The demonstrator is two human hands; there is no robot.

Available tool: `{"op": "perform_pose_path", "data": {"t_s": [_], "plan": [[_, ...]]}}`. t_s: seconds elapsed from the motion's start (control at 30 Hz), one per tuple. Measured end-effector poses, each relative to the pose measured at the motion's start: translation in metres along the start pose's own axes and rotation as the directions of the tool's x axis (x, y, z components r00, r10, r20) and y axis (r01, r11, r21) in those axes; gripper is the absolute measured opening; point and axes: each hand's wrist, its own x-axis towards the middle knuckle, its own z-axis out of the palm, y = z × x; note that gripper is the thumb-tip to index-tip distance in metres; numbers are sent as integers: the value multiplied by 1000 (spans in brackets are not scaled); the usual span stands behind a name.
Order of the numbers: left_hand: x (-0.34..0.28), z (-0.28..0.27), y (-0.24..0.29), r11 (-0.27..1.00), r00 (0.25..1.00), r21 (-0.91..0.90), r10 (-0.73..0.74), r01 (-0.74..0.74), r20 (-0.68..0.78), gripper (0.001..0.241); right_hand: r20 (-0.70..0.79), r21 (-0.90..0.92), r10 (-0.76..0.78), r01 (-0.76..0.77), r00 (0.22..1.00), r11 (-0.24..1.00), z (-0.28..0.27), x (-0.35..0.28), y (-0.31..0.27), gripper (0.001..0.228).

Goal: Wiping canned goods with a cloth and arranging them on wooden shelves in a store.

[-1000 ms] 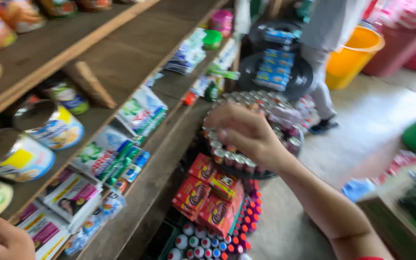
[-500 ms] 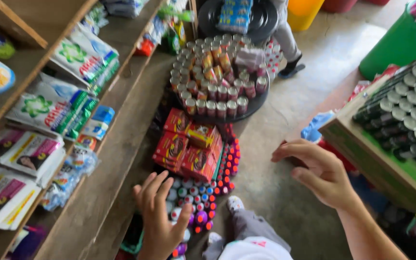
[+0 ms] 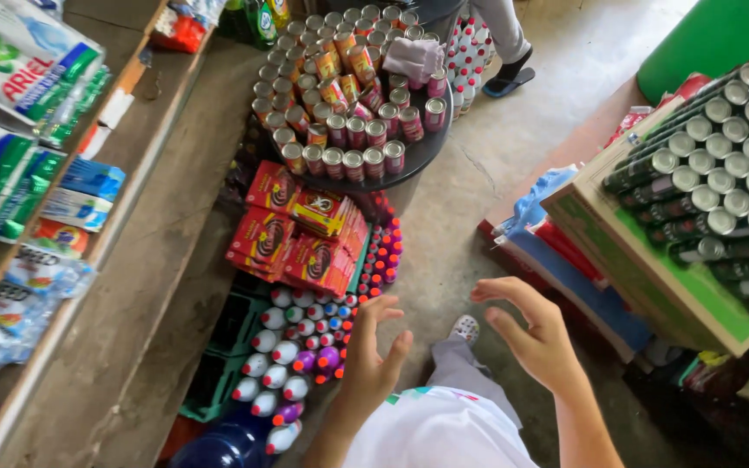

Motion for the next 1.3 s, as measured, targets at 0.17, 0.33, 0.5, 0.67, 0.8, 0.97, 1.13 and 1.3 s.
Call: {"op": "perform_pose_path", "data": {"t_s": [0.17, 0.33, 0.5, 0.67, 0.8, 0.97, 1.13, 1.3], "plan": [[56, 88, -11, 999, 999, 21, -27, 28, -24, 43, 95, -123, -8, 20, 995, 992, -76, 35, 34, 32], [100, 160, -22, 993, 993, -10, -116, 115, -27, 39, 132, -120, 26, -10, 991, 993, -137, 63, 88, 31], [121, 207, -51, 965, 970, -118, -240, 236, -25, 40, 31, 461, 241, -228, 970, 857, -185, 71, 157, 38], [146, 215, -95, 968, 969, -102, -238, 230, -71, 44, 42, 364, 286, -281, 957, 888, -197, 87, 196, 42], [180, 213, -128, 852, 931, -411, -365, 324, -24, 52, 99, 379, 267, -284, 959, 880, -193, 125, 199, 47], [254, 221, -155, 762, 913, -533, -404, 367, 51, 58, 181, 393, 266, -318, 947, 863, -190, 204, 207, 49], [341, 212, -193, 717, 920, -617, -392, 324, 27, 60, 248, 437, 304, -386, 920, 813, -175, 301, 232, 50], [407, 185, -215, 645, 886, -695, -463, 318, -25, 59, 382, 609, 239, -437, 893, 661, -156, 414, 226, 53]]}}
